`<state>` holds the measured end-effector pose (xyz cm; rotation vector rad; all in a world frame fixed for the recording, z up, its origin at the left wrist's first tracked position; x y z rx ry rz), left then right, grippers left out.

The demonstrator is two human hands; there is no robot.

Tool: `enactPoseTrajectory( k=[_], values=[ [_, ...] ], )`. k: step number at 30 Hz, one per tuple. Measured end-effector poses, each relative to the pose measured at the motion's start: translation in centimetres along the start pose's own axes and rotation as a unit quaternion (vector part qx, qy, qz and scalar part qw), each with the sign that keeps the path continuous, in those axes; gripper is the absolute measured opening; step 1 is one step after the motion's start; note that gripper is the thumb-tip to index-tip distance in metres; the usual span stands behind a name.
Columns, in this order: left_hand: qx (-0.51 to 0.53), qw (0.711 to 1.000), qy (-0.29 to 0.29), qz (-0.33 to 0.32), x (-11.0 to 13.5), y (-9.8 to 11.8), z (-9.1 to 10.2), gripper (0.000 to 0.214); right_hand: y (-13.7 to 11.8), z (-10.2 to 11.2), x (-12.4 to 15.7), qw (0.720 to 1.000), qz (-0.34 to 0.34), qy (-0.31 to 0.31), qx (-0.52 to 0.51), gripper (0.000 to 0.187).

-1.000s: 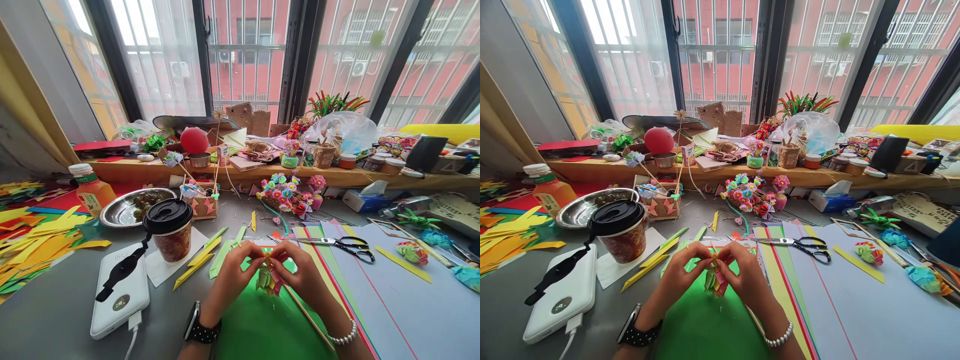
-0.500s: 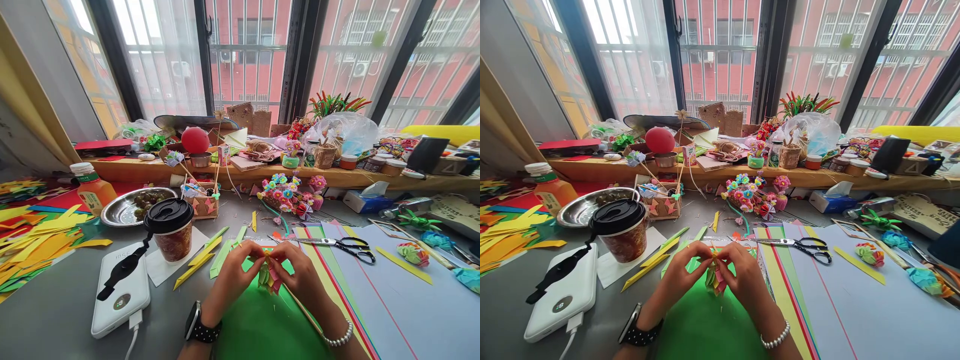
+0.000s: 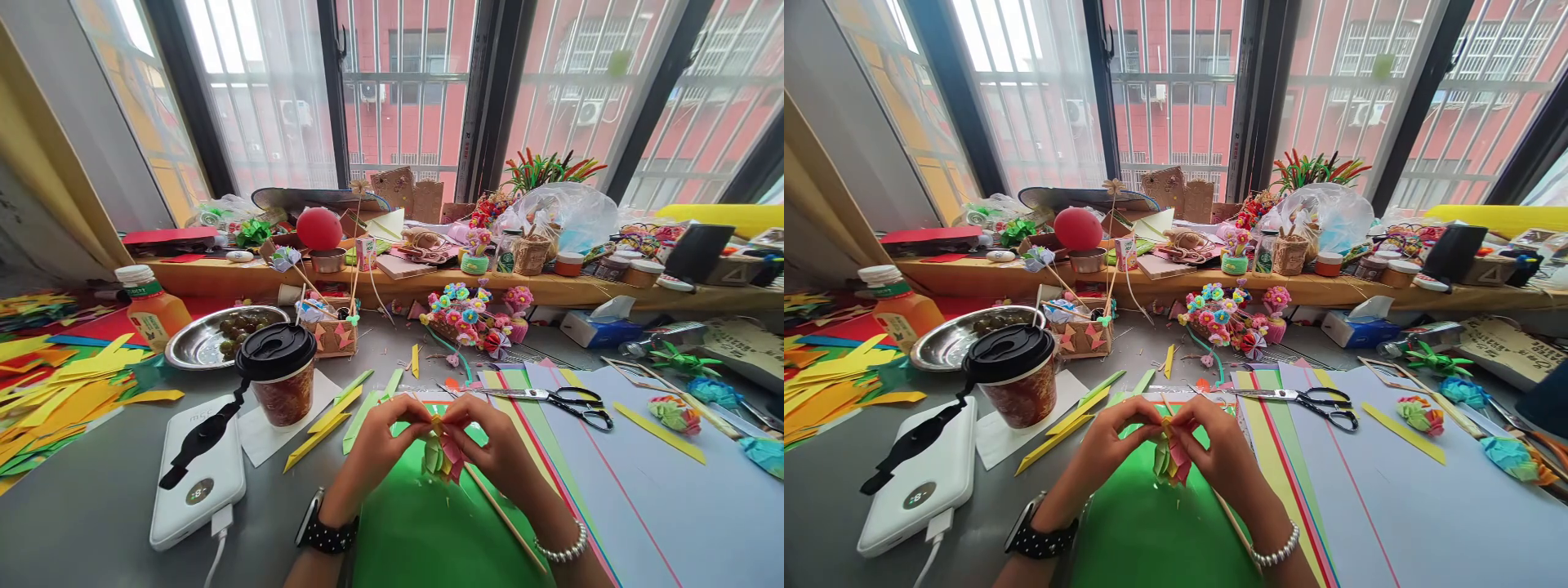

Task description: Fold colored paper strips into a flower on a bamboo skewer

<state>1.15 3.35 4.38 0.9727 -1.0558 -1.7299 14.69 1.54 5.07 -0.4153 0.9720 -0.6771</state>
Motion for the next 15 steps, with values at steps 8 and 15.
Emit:
enactPoseTrajectory(
  k=[8, 15],
  values=[
    [0.039, 0.998, -0.028, 0.030, -0.08, -0.25, -0.14, 0.006, 0.09, 0.12, -0.02, 1.000, -0.014, 0.000, -0.017, 0.004],
    [0.086, 0.995, -0.009, 0.042, 0.12, -0.69, -0.24, 0.018, -0.07, 0.05, 0.03, 1.000, -0.006, -0.002, -0.005, 0.004]
  ],
)
Point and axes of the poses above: each hand's wrist, its own x-axis away from the middle knuckle, its own z-axis out of the back of the hand, y = z × x, the point moved 6 cm from there along -x, towards the middle knuckle, and after that the axes turned 10 degrees about z, right-handed, at the moved point
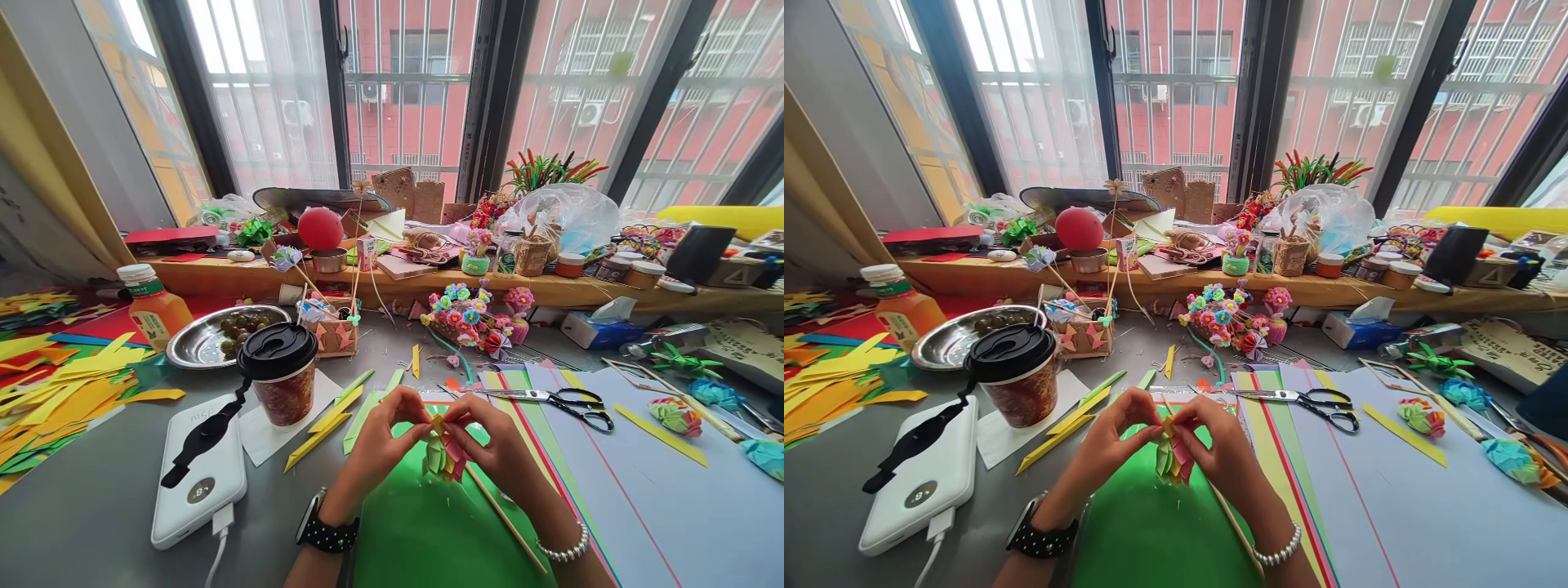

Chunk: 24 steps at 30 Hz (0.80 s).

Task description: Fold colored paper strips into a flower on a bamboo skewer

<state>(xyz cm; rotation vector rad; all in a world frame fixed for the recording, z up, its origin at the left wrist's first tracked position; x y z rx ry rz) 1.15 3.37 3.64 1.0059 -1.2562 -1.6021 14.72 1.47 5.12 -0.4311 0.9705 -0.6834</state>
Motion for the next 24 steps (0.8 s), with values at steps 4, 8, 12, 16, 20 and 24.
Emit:
enactPoseTrajectory(
  k=[4, 8, 12, 16, 20, 24],
  values=[
    [-0.026, 1.000, 0.012, -0.006, 0.07, 0.20, -0.01, 0.015, -0.08, 0.07, 0.07, 1.000, 0.006, 0.000, 0.019, 0.004],
    [-0.044, 0.999, 0.001, -0.014, 0.18, 0.56, -0.18, 0.011, -0.13, 0.14, -0.03, 1.000, 0.011, -0.006, 0.013, 0.006],
    [-0.063, 0.998, 0.009, -0.024, 0.30, 0.73, -0.21, 0.006, -0.13, 0.06, -0.12, 1.000, 0.009, -0.013, 0.003, 0.008],
    [-0.061, 0.998, 0.009, -0.007, 0.17, 0.45, -0.20, 0.008, -0.07, 0.05, -0.17, 1.000, 0.004, -0.006, 0.019, 0.006],
    [-0.056, 0.998, 0.009, 0.008, 0.02, 0.34, -0.07, 0.012, -0.01, 0.04, -0.15, 0.999, 0.004, -0.006, 0.031, 0.005],
    [-0.060, 0.998, 0.015, 0.002, 0.02, 0.50, 0.00, 0.010, 0.01, 0.01, -0.08, 1.000, -0.002, -0.011, 0.023, 0.005]
  ],
)
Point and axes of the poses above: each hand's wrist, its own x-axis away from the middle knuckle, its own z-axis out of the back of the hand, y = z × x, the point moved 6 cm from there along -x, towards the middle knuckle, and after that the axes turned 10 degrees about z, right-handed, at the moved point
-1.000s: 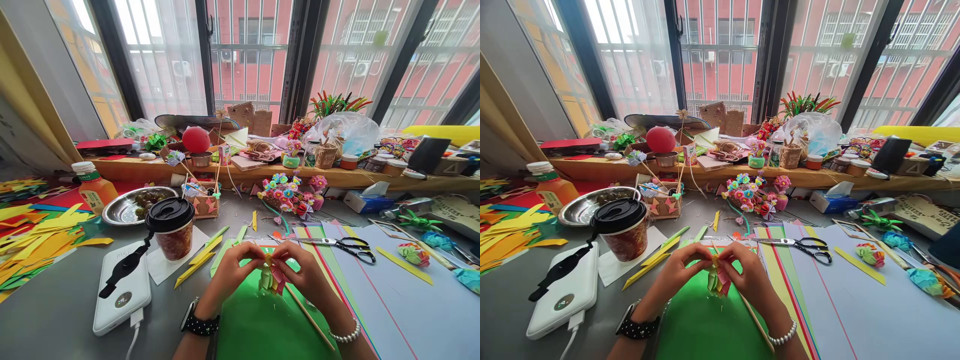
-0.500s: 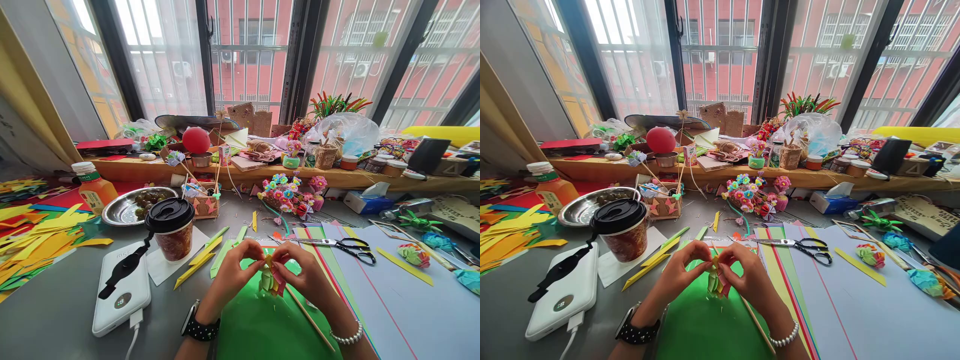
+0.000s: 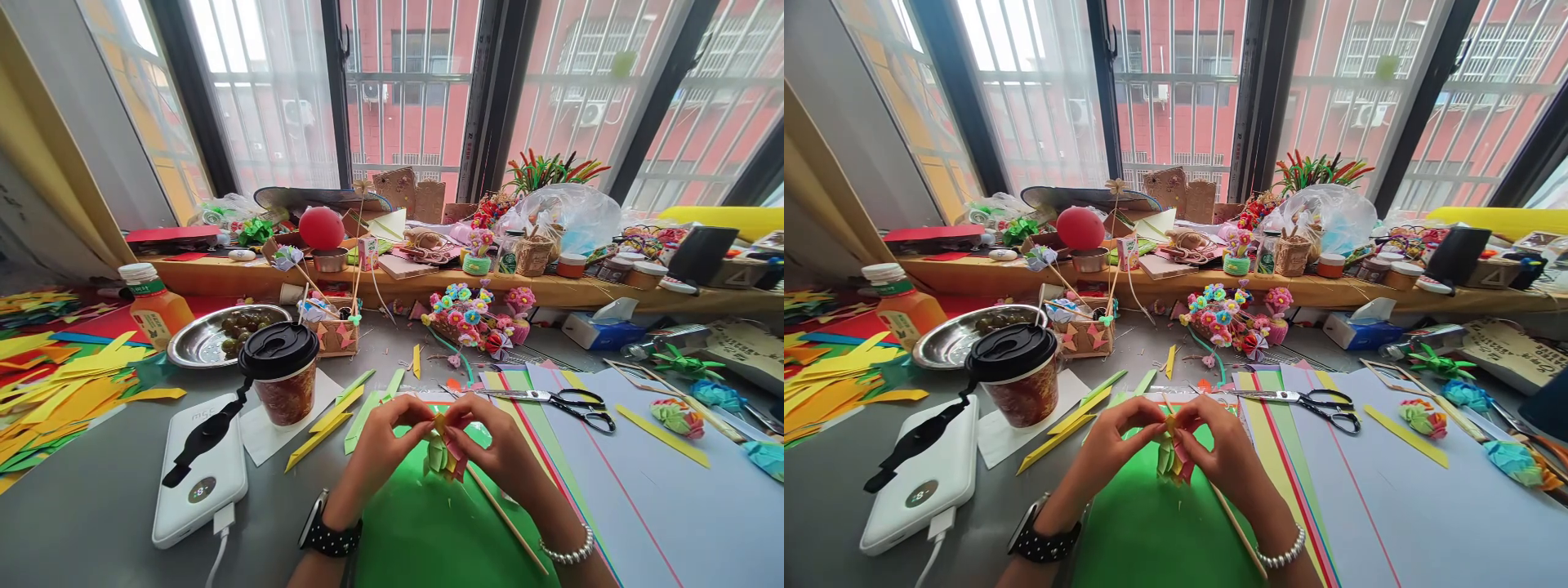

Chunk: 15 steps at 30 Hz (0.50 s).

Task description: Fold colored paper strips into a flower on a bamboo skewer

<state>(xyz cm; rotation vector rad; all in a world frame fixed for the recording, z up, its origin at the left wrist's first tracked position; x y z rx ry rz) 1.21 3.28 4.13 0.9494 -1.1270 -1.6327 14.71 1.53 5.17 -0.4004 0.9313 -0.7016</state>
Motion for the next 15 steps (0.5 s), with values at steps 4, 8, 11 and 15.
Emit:
enactPoseTrajectory(
  k=[4, 8, 11, 15],
  values=[
    [-0.009, 1.000, 0.013, -0.004, -0.06, -0.19, -0.07, 0.009, 0.07, -0.09, 0.05, 1.000, -0.016, 0.002, 0.012, 0.003],
    [-0.026, 0.999, 0.032, -0.019, -0.13, -0.50, -0.23, 0.009, 0.24, -0.22, 0.06, 0.999, -0.015, 0.009, 0.048, 0.003],
    [-0.048, 0.997, 0.047, -0.036, -0.12, -0.60, -0.29, 0.007, 0.33, -0.32, 0.09, 0.997, 0.007, 0.013, 0.079, 0.003],
    [-0.042, 0.998, 0.031, -0.040, -0.18, -0.88, -0.56, 0.012, 0.30, -0.37, 0.15, 0.994, 0.036, 0.017, 0.107, 0.007]
  ],
)
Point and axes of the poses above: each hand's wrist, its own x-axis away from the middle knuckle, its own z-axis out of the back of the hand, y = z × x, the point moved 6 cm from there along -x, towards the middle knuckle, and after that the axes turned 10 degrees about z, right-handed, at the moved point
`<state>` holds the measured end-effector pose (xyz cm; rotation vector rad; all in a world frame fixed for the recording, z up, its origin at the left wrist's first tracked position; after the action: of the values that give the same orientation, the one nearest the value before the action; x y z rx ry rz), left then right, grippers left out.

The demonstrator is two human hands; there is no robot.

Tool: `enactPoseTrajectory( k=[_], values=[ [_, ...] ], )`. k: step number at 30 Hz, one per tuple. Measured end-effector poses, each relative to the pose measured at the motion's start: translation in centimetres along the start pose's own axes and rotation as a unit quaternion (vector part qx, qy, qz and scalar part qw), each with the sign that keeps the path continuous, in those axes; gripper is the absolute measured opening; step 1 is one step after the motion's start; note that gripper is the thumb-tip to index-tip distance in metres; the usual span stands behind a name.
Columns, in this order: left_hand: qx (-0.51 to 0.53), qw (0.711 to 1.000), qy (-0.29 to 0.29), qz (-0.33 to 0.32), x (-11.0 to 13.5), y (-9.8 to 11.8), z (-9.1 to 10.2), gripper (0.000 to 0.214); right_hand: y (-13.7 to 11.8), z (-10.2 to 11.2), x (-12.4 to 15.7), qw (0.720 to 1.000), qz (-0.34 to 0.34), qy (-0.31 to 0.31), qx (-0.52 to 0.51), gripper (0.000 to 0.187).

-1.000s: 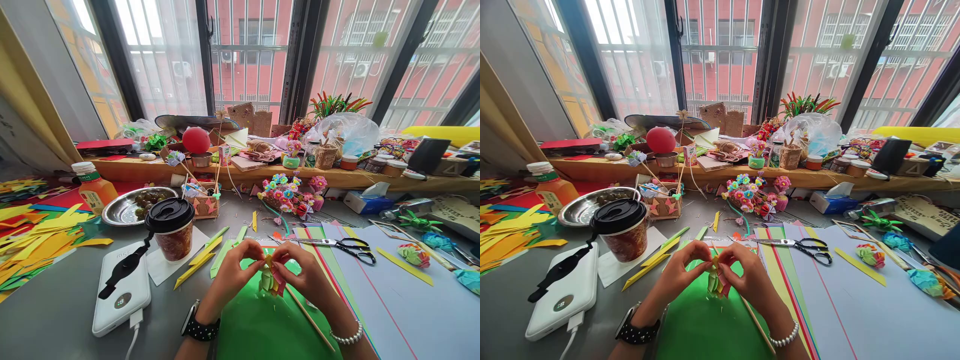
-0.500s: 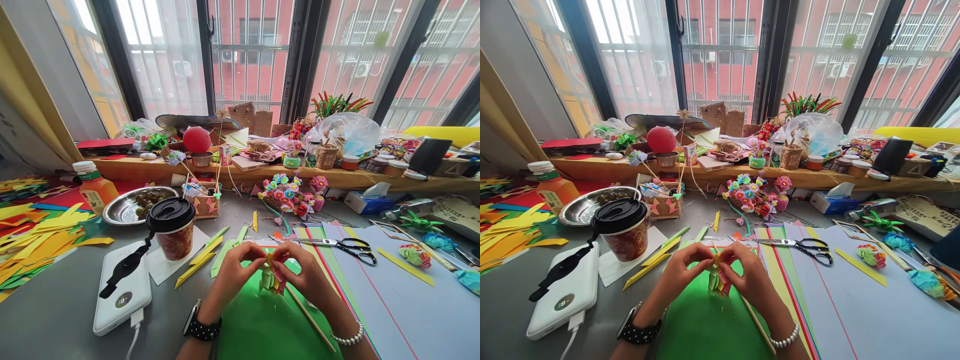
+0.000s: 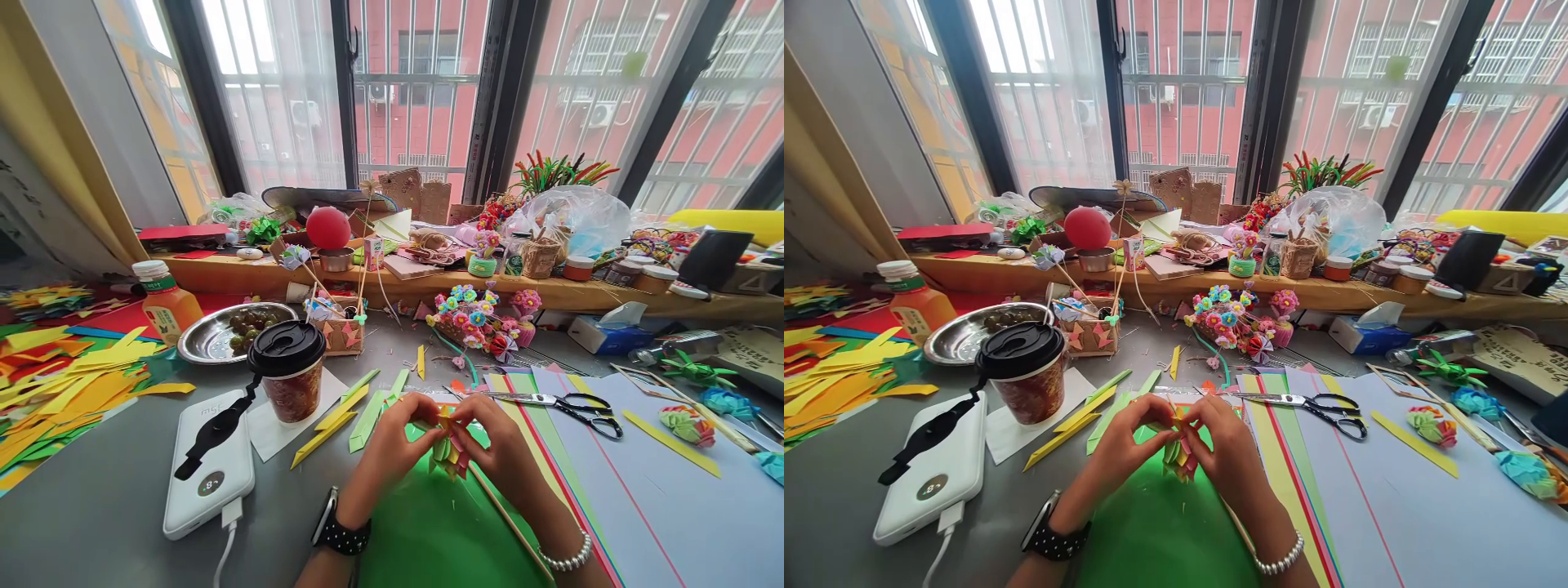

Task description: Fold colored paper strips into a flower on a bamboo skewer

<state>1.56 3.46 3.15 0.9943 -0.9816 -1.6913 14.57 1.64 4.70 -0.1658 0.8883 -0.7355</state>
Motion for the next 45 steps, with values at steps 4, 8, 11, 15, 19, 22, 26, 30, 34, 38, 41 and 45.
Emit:
enactPoseTrajectory(
  k=[4, 8, 11, 15, 19, 22, 26, 30, 34, 38, 41, 45],
  values=[
    [0.001, 1.000, -0.008, 0.015, -0.10, -0.36, -0.11, 0.012, -0.13, 0.16, -0.02, 1.000, 0.005, -0.005, 0.000, 0.007],
    [0.000, 0.999, -0.023, 0.024, -0.19, -0.25, -0.23, 0.014, 0.09, 0.24, -0.02, 0.999, -0.020, -0.030, -0.024, 0.005],
    [0.024, 0.998, -0.041, 0.031, -0.22, -0.04, -0.35, 0.010, 0.30, 0.27, 0.01, 0.998, -0.034, -0.039, -0.041, 0.005],
    [0.023, 0.998, -0.041, 0.038, -0.17, -0.04, -0.32, 0.006, 0.22, 0.23, -0.02, 0.998, -0.033, -0.041, -0.037, 0.005],
    [0.005, 0.999, -0.027, 0.033, -0.05, -0.13, -0.26, 0.005, 0.20, 0.10, -0.01, 0.999, -0.025, -0.032, -0.016, 0.007],
    [-0.022, 1.000, -0.006, 0.016, -0.02, -0.01, -0.18, 0.003, 0.22, -0.04, 0.03, 1.000, 0.003, -0.023, 0.010, 0.008],
    [-0.040, 0.999, 0.001, 0.004, -0.07, 0.04, -0.20, 0.003, 0.19, -0.09, 0.13, 0.998, 0.041, -0.008, 0.037, 0.009],
    [-0.023, 0.999, -0.026, 0.008, -0.11, -0.20, -0.52, 0.007, 0.11, -0.23, 0.13, 0.997, 0.048, -0.017, 0.051, 0.010],
    [-0.053, 0.998, -0.020, 0.010, -0.05, -0.11, -0.58, 0.003, -0.12, -0.18, 0.02, 0.997, 0.038, -0.039, 0.052, 0.011],
    [-0.055, 0.998, -0.024, 0.008, 0.00, 0.25, -0.64, 0.003, -0.49, 0.17, -0.07, 0.997, 0.042, -0.049, 0.039, 0.008],
    [-0.055, 0.998, -0.027, 0.010, 0.06, 0.33, -0.64, 0.003, -0.47, 0.18, 0.01, 0.997, 0.042, -0.056, 0.042, 0.010],
    [-0.055, 0.998, -0.029, 0.007, 0.18, 0.37, -0.67, 0.003, -0.18, -0.19, 0.18, 0.995, 0.041, -0.066, 0.062, 0.013]
  ],
)
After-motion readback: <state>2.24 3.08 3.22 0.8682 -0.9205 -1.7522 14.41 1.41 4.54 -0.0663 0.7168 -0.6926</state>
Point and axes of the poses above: each hand's wrist, its own x-axis away from the middle knuckle, its own z-axis out of the back of the hand, y = z × x, the point moved 6 cm from there along -x, towards the middle knuckle, and after that the axes turned 10 degrees about z, right-handed, at the moved point
